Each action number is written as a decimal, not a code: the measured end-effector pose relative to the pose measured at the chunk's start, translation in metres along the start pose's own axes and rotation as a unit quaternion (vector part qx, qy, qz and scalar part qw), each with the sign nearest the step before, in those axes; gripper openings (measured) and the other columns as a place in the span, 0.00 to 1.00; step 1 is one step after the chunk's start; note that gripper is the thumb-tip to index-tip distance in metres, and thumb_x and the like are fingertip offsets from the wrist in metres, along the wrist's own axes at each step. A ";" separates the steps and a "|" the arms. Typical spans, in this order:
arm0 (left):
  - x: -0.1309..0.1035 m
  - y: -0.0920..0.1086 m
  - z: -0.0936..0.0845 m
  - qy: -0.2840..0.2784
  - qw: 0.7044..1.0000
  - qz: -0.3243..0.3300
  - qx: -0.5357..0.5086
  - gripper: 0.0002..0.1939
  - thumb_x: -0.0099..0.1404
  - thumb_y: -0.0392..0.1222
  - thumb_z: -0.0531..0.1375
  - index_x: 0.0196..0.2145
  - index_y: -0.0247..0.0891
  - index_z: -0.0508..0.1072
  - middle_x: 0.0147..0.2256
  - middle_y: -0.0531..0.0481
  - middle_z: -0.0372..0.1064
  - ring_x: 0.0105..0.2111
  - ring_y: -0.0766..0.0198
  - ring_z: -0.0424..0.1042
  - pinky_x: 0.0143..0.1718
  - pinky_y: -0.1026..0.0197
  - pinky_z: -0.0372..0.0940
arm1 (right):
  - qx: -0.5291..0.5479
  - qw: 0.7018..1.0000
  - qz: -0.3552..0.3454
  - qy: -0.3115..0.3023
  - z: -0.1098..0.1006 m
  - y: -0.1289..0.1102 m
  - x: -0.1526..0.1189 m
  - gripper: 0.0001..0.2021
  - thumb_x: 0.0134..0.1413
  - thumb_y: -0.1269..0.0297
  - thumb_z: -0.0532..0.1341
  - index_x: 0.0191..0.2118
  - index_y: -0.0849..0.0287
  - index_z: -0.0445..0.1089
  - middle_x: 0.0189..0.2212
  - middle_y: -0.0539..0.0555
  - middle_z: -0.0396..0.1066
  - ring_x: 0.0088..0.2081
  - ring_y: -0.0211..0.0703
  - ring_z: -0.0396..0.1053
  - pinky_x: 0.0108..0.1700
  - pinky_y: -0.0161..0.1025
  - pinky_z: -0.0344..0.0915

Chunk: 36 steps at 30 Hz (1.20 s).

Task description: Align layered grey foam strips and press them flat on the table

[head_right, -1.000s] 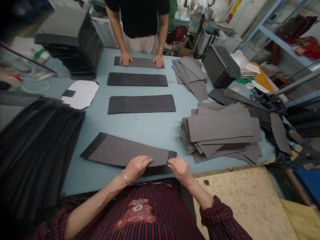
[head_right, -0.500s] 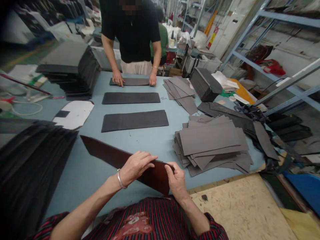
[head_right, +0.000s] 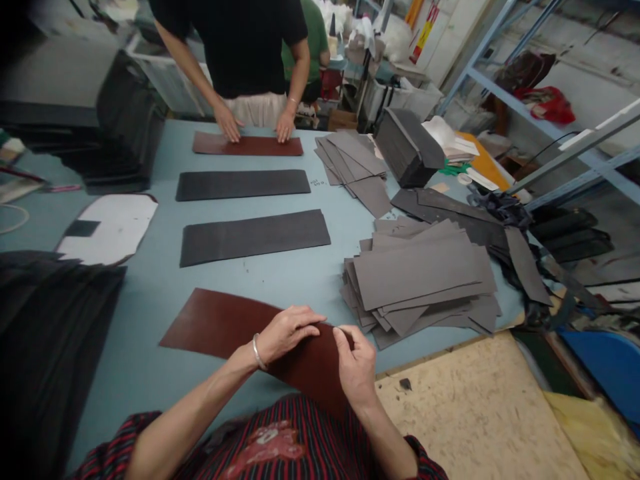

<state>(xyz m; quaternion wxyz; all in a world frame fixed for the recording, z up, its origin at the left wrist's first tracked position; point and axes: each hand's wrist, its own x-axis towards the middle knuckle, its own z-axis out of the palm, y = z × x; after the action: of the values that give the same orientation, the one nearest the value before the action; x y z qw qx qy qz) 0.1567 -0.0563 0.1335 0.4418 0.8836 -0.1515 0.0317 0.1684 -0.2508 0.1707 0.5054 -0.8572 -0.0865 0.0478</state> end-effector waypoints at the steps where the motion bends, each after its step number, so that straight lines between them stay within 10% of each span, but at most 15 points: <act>1: 0.000 0.000 0.002 0.003 1.000 -0.002 -0.004 0.20 0.68 0.53 0.49 0.49 0.42 0.72 0.38 0.48 0.72 0.38 0.63 0.68 0.42 0.60 0.60 | -0.006 1.000 0.008 0.002 0.000 0.002 0.001 0.13 0.58 0.53 0.58 0.34 0.58 0.71 0.30 0.50 0.71 0.33 0.39 0.66 0.38 0.35 0.62; 9: -0.016 -0.021 -0.006 0.012 1.000 -0.013 0.007 0.21 0.67 0.54 0.52 0.50 0.39 0.70 0.39 0.48 0.72 0.39 0.63 0.70 0.43 0.59 0.61 | -0.023 0.999 -0.038 -0.027 -0.001 0.015 0.006 0.10 0.58 0.57 0.59 0.35 0.58 0.72 0.31 0.52 0.71 0.35 0.41 0.67 0.40 0.37 0.63; 18: -0.122 -0.122 -0.070 0.101 0.977 -0.173 0.068 0.18 0.68 0.52 0.52 0.46 0.40 0.75 0.36 0.46 0.74 0.37 0.61 0.71 0.45 0.57 0.62 | -0.014 0.998 -0.042 -0.032 -0.008 0.020 0.013 0.09 0.58 0.59 0.59 0.35 0.58 0.72 0.31 0.52 0.71 0.36 0.42 0.67 0.40 0.38 0.62; 24: -0.176 -0.135 -0.079 0.061 0.952 -0.301 0.006 0.18 0.64 0.56 0.54 0.33 0.44 0.77 0.36 0.51 0.76 0.39 0.57 0.73 0.46 0.60 0.62 | 0.007 0.997 0.044 -0.063 0.001 0.027 0.027 0.14 0.55 0.53 0.60 0.32 0.60 0.72 0.28 0.51 0.71 0.33 0.42 0.67 0.38 0.37 0.63; 30: -0.146 -0.112 -0.057 -0.021 0.951 -0.309 -0.026 0.19 0.66 0.56 0.50 0.33 0.43 0.75 0.36 0.48 0.75 0.39 0.55 0.72 0.44 0.59 0.62 | 0.101 0.978 0.130 -0.131 0.025 0.023 0.050 0.18 0.48 0.49 0.63 0.30 0.62 0.71 0.24 0.50 0.69 0.27 0.38 0.64 0.29 0.34 0.61; 36: -0.085 -0.083 -0.029 0.039 0.957 -0.253 -0.135 0.19 0.66 0.54 0.49 0.32 0.40 0.73 0.30 0.51 0.71 0.33 0.59 0.67 0.39 0.60 0.61 | 0.239 0.923 0.193 -0.233 0.042 -0.003 0.074 0.22 0.49 0.41 0.61 0.32 0.59 0.69 0.25 0.50 0.70 0.26 0.39 0.66 0.30 0.36 0.64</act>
<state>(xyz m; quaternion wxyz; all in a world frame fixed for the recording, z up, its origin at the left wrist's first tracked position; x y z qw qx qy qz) 0.1022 0.0339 0.0713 0.5563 0.8232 0.0916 -0.0679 0.2334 -0.1986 0.1533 0.6418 -0.6759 -0.0205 0.3618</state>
